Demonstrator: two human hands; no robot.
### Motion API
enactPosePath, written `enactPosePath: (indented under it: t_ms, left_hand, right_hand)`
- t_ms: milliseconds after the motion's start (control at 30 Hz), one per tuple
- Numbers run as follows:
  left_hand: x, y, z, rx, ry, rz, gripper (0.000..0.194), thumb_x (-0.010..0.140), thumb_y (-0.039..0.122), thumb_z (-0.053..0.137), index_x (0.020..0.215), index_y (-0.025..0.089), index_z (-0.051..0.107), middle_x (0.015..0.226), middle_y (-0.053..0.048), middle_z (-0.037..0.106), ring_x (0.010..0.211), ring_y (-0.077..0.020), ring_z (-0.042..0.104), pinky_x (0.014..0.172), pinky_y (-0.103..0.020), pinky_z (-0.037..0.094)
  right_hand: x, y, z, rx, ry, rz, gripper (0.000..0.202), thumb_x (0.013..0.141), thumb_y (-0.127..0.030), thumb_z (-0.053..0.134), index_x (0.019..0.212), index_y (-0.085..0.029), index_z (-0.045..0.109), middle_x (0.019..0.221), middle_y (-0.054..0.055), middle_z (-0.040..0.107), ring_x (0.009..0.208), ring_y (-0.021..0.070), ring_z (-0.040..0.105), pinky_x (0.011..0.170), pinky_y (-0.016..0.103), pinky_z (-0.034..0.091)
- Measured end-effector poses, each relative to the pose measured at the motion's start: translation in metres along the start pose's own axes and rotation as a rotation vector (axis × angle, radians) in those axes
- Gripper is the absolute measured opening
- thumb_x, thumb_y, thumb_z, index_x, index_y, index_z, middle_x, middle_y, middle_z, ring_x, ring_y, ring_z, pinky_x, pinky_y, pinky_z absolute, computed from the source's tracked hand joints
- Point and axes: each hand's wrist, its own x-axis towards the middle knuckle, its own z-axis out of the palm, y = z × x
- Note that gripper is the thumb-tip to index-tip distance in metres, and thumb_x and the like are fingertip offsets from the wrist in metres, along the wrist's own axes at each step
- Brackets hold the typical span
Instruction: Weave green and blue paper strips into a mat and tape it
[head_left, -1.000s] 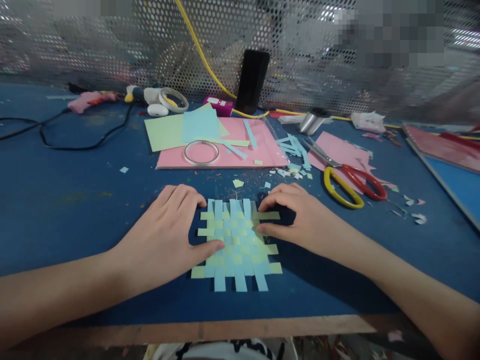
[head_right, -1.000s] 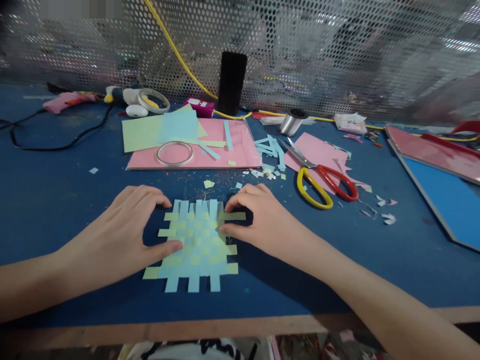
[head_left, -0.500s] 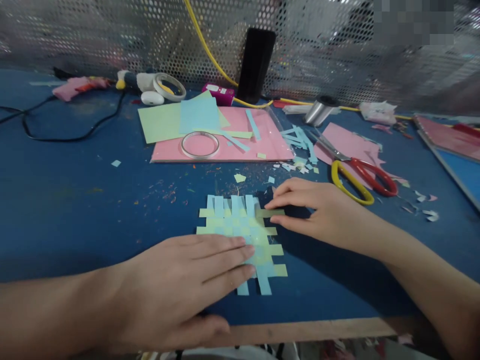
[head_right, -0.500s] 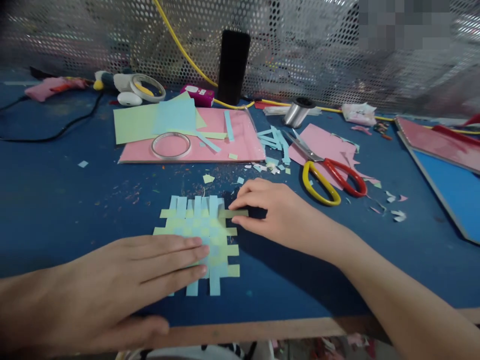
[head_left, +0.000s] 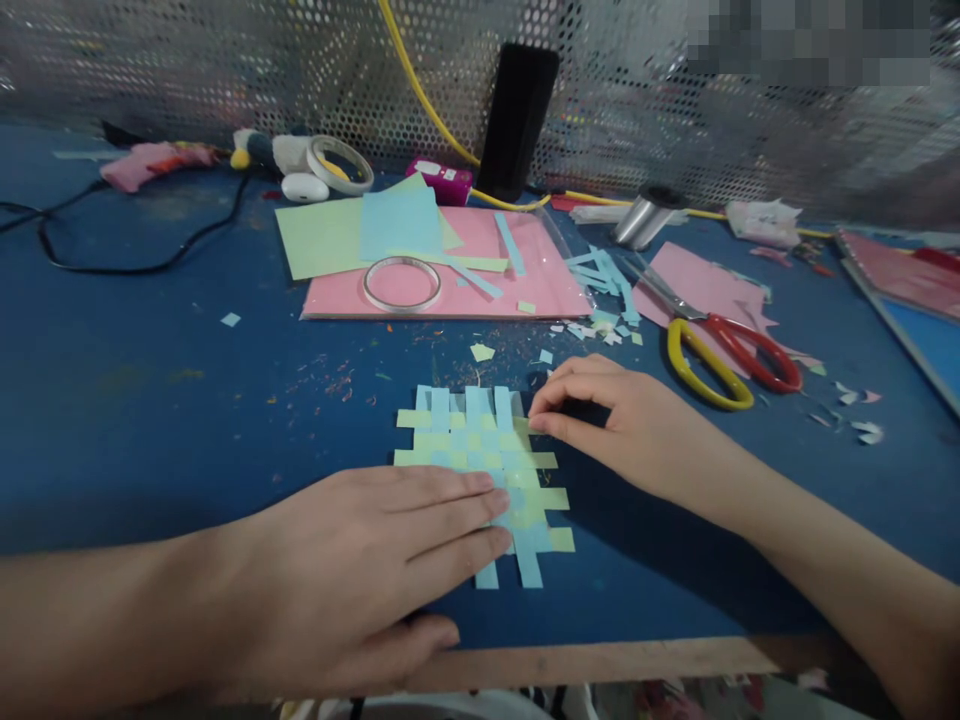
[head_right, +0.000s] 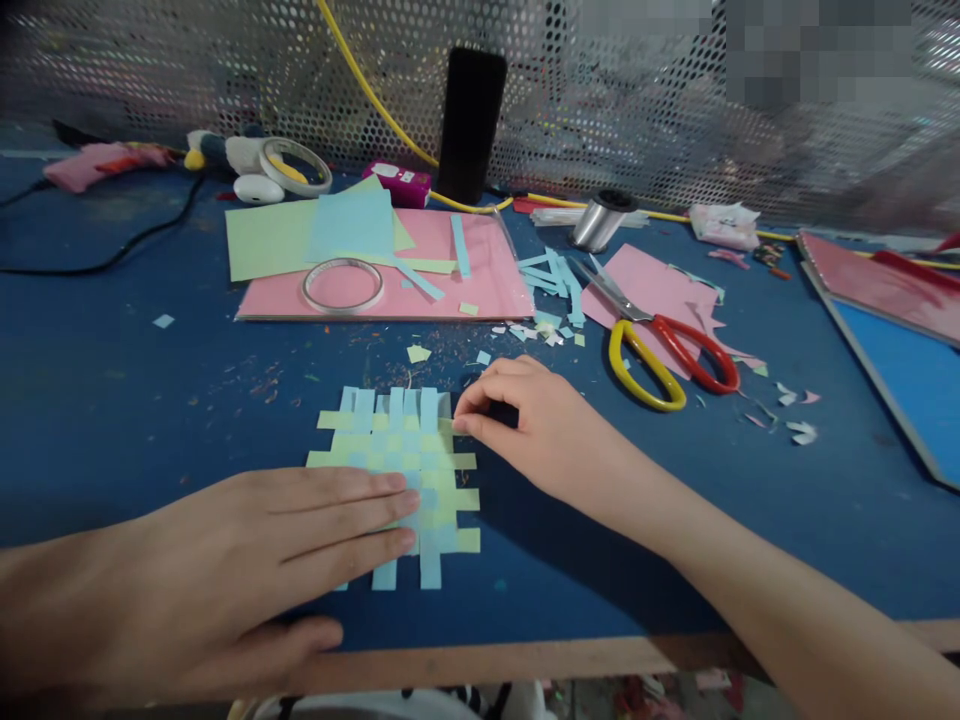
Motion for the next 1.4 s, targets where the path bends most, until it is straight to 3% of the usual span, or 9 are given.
enactPosePath:
  t_ms: [167,267,333,400,500,600,1067,1400]
  left_hand:
    - [-0.001,0.002,0.002,0.049,0.009,0.024,0.045,0.103,0.034,0.054,0.144,0.015,0.060,0.156,-0.007,0.056,0.144,-0.0219,0.055,0.121,-0.033,0.045]
    - [-0.002,0.004,0.002,0.097,0.122,-0.021,0.035,0.103,0.030,0.052,0.131,0.013,0.064,0.142,-0.012,0.068,0.132,-0.0249,0.063,0.114,-0.036,0.050]
    - [-0.003,0.001,0.003,0.204,0.258,-0.163,0.030,0.102,0.031,0.053,0.123,0.012,0.063,0.126,-0.016,0.073,0.119,-0.0299,0.067,0.105,-0.043,0.053]
    - [-0.005,-0.005,0.003,0.349,0.342,-0.355,0.038,0.100,0.042,0.057,0.121,0.010,0.060,0.117,-0.019,0.070,0.108,-0.0356,0.066,0.093,-0.051,0.055]
    - [-0.005,-0.015,0.004,0.429,0.288,-0.508,0.052,0.097,0.055,0.058,0.122,0.009,0.059,0.116,-0.020,0.066,0.104,-0.0384,0.063,0.084,-0.055,0.054]
    - [-0.003,-0.020,0.006,0.388,0.226,-0.500,0.043,0.098,0.049,0.058,0.118,0.012,0.061,0.114,-0.016,0.065,0.100,-0.0348,0.063,0.082,-0.052,0.054]
    - [-0.002,-0.021,0.006,0.277,0.215,-0.526,0.037,0.098,0.049,0.059,0.110,0.014,0.060,0.110,-0.014,0.062,0.098,-0.0327,0.059,0.083,-0.050,0.050]
    - [-0.001,-0.022,0.004,0.427,0.208,-0.426,0.035,0.100,0.046,0.054,0.105,0.013,0.065,0.103,-0.013,0.067,0.091,-0.0323,0.064,0.073,-0.047,0.053]
  right_hand:
    - [0.001,-0.001,0.000,-0.002,-0.004,-0.002,0.017,0.098,-0.035,0.065,0.086,-0.027,0.074,0.095,0.003,0.073,0.099,0.0235,0.064,0.087,0.040,0.050]
    - [0.002,-0.001,0.000,-0.005,-0.003,0.007,0.016,0.098,-0.035,0.065,0.086,-0.027,0.074,0.096,0.003,0.072,0.098,0.0227,0.064,0.086,0.039,0.050]
    - [0.002,-0.001,0.000,-0.008,0.001,0.003,0.016,0.097,-0.035,0.067,0.085,-0.027,0.074,0.096,0.003,0.072,0.098,0.0226,0.064,0.085,0.038,0.050]
    - [0.001,0.000,0.000,-0.009,0.008,-0.009,0.015,0.096,-0.035,0.068,0.085,-0.027,0.074,0.095,0.003,0.073,0.098,0.0230,0.065,0.085,0.038,0.050]
    - [0.001,0.001,0.000,0.000,0.014,-0.021,0.016,0.096,-0.036,0.068,0.087,-0.026,0.075,0.096,0.004,0.074,0.096,0.0240,0.066,0.083,0.039,0.051]
    - [0.001,0.000,0.000,0.014,0.019,-0.020,0.017,0.096,-0.037,0.068,0.086,-0.026,0.075,0.096,0.005,0.074,0.093,0.0245,0.066,0.083,0.040,0.051]
    - [0.003,-0.001,0.003,0.022,0.014,-0.038,0.015,0.098,-0.035,0.066,0.087,-0.027,0.073,0.098,0.003,0.074,0.100,0.0241,0.064,0.087,0.038,0.048]
    - [0.004,0.001,0.002,-0.006,0.016,-0.027,0.019,0.100,-0.037,0.063,0.087,-0.027,0.073,0.095,0.003,0.072,0.096,0.0218,0.063,0.081,0.036,0.047]
